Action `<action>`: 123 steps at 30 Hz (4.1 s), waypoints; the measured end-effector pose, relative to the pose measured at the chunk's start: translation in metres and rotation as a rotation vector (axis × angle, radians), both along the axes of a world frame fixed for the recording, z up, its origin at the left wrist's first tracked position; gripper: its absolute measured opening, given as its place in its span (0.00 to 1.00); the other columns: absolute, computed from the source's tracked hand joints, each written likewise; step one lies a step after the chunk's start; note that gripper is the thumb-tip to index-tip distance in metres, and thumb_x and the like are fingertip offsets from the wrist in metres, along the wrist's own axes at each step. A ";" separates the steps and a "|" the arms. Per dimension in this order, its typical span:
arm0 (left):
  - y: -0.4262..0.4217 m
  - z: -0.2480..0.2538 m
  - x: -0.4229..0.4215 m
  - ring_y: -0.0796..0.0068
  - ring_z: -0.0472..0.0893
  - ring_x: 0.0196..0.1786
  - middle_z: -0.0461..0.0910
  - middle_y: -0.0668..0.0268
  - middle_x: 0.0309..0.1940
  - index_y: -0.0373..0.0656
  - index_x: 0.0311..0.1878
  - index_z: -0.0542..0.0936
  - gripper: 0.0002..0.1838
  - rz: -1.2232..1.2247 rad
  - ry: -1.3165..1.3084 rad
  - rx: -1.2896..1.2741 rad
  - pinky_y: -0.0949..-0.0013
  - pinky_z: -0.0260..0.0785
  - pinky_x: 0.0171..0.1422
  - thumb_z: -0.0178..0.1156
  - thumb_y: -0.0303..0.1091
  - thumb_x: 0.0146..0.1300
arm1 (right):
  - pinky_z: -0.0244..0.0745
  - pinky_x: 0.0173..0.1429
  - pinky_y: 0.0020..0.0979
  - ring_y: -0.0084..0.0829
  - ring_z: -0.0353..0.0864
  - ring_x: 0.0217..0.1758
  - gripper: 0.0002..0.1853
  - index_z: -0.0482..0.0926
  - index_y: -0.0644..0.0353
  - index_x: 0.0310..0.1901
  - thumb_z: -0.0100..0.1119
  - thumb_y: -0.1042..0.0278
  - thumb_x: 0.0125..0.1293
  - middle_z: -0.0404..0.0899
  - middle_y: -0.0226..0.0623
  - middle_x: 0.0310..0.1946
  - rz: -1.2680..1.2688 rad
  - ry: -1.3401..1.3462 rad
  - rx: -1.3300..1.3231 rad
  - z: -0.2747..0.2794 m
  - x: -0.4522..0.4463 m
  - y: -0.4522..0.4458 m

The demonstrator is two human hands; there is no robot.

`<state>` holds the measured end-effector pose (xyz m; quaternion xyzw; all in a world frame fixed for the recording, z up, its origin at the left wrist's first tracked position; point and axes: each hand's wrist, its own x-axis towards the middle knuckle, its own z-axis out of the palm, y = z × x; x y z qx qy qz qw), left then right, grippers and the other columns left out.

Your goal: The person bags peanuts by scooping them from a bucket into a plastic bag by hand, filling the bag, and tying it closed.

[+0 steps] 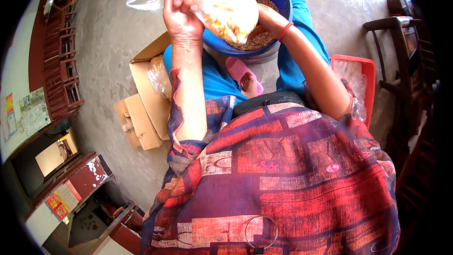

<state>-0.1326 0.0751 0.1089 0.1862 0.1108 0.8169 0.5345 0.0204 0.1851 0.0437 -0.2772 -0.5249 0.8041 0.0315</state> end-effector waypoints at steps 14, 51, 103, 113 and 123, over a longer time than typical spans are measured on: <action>0.018 -0.060 0.023 0.63 0.79 0.47 0.80 0.56 0.42 0.37 0.46 0.75 0.23 0.528 0.469 -0.751 0.62 0.70 0.57 0.42 0.50 0.72 | 0.67 0.59 0.36 0.26 0.69 0.60 0.32 0.64 0.54 0.64 0.54 0.46 0.63 0.73 0.30 0.56 -0.060 0.245 -0.102 -0.013 0.000 0.005; 0.004 -0.146 0.040 0.61 0.82 0.41 0.82 0.51 0.34 0.39 0.41 0.80 0.15 -0.002 1.375 -1.112 0.58 0.71 0.40 0.52 0.40 0.62 | 0.76 0.39 0.33 0.40 0.78 0.32 0.11 0.78 0.61 0.38 0.59 0.75 0.50 0.73 0.40 0.32 -0.113 0.188 0.983 -0.015 0.004 -0.020; -0.001 -0.130 0.046 0.55 0.82 0.44 0.83 0.53 0.35 0.46 0.38 0.83 0.12 -0.040 1.611 -0.857 0.58 0.74 0.46 0.50 0.36 0.61 | 0.60 0.27 0.13 0.09 0.66 0.25 0.07 0.77 0.58 0.40 0.55 0.66 0.63 0.71 0.18 0.24 0.000 0.326 -0.008 -0.003 0.010 -0.012; -0.001 -0.142 0.045 0.52 0.78 0.52 0.81 0.53 0.45 0.43 0.46 0.80 0.14 0.160 1.913 -0.897 0.58 0.71 0.54 0.52 0.35 0.59 | 0.68 0.41 0.17 0.13 0.71 0.36 0.07 0.77 0.61 0.38 0.54 0.68 0.63 0.77 0.25 0.33 -0.016 0.341 0.070 -0.013 0.007 -0.013; -0.004 -0.128 0.047 0.48 0.80 0.44 0.81 0.48 0.36 0.42 0.36 0.84 0.15 -0.043 1.815 -1.098 0.53 0.72 0.47 0.56 0.43 0.55 | 0.69 0.38 0.18 0.13 0.71 0.33 0.05 0.76 0.62 0.37 0.53 0.71 0.63 0.75 0.23 0.31 -0.046 0.327 0.107 -0.010 0.008 -0.013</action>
